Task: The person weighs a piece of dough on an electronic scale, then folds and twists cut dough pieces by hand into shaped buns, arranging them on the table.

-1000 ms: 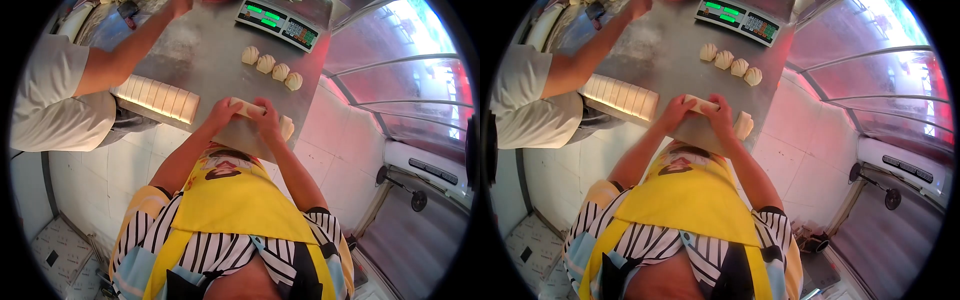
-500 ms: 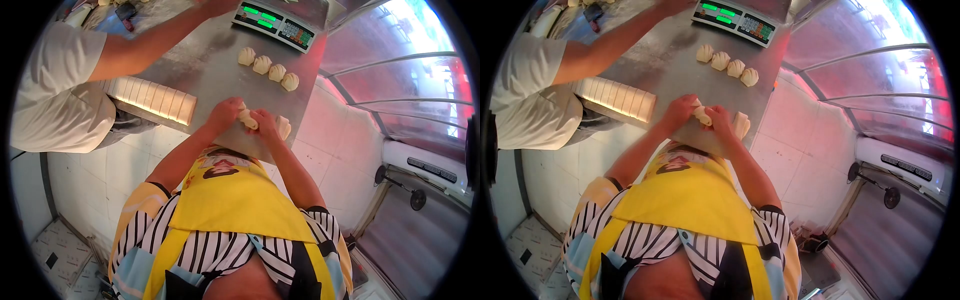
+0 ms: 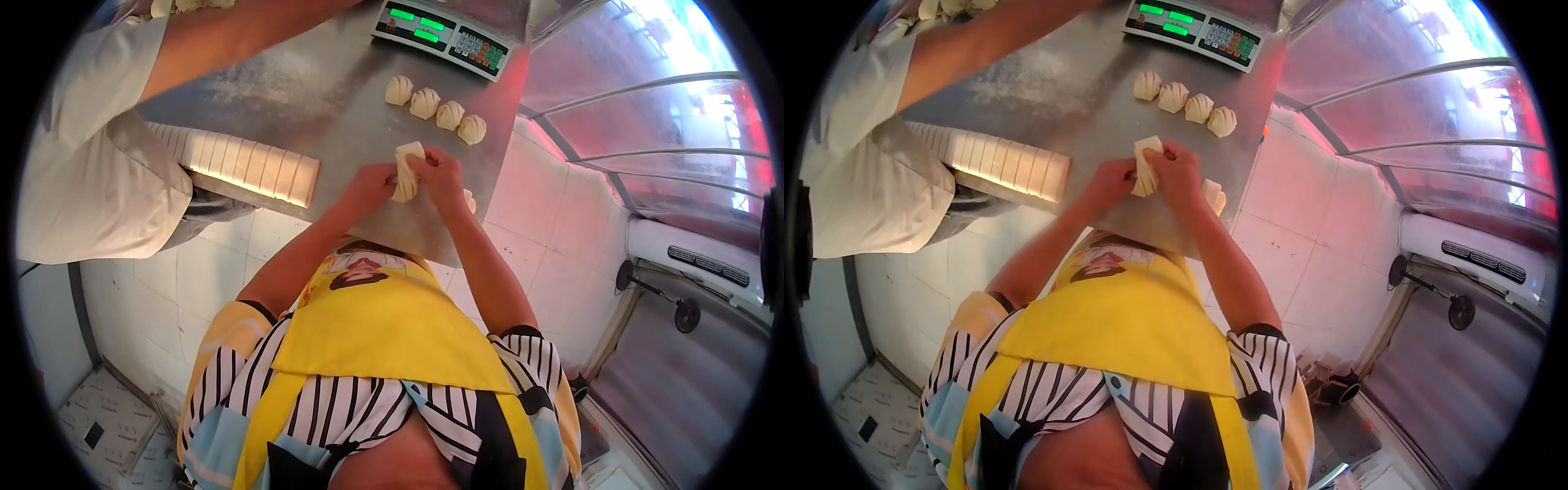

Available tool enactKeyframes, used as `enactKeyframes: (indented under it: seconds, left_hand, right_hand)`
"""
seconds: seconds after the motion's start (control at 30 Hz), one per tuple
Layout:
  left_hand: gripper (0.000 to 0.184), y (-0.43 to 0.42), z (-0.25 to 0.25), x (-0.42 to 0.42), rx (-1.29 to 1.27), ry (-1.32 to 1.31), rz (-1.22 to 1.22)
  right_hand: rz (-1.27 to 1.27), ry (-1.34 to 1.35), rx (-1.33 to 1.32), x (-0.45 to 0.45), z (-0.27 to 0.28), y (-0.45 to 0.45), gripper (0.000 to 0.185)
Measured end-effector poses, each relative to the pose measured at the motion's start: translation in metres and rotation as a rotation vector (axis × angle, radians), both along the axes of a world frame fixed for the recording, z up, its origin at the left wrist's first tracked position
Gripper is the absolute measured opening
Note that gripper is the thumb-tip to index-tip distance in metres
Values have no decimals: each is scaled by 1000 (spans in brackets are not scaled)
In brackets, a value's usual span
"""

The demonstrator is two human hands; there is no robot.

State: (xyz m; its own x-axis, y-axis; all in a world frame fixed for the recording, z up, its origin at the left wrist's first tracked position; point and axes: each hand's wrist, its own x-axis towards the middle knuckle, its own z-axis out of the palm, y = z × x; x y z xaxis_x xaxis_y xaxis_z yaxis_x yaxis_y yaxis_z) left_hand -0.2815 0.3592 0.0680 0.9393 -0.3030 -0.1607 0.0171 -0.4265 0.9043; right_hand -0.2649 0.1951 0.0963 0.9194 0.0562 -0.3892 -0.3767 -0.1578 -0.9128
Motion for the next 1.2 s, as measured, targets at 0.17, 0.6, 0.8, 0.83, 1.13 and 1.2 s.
enactKeyframes:
  seconds: [0.17,0.6,0.8,0.83,1.13,1.2]
  left_hand:
    - [20,1,-23,-16,-181,-200,87]
    - [28,10,-33,16,-298,405,17]
    - [20,7,-95,17,-71,-14,104]
    - [20,6,-100,16,-38,-28,117]
    - [22,3,-72,11,46,347,104]
    - [22,5,-69,7,-18,374,121]
  right_hand:
    - [-204,467,285,-3,-37,5,20]
    - [47,631,136,8,-50,0,38]
    - [80,460,226,5,-81,-4,32]
    - [126,420,207,7,-82,-8,28]
    - [335,248,-107,3,-94,-17,25]
    - [281,370,17,3,-84,-14,26]
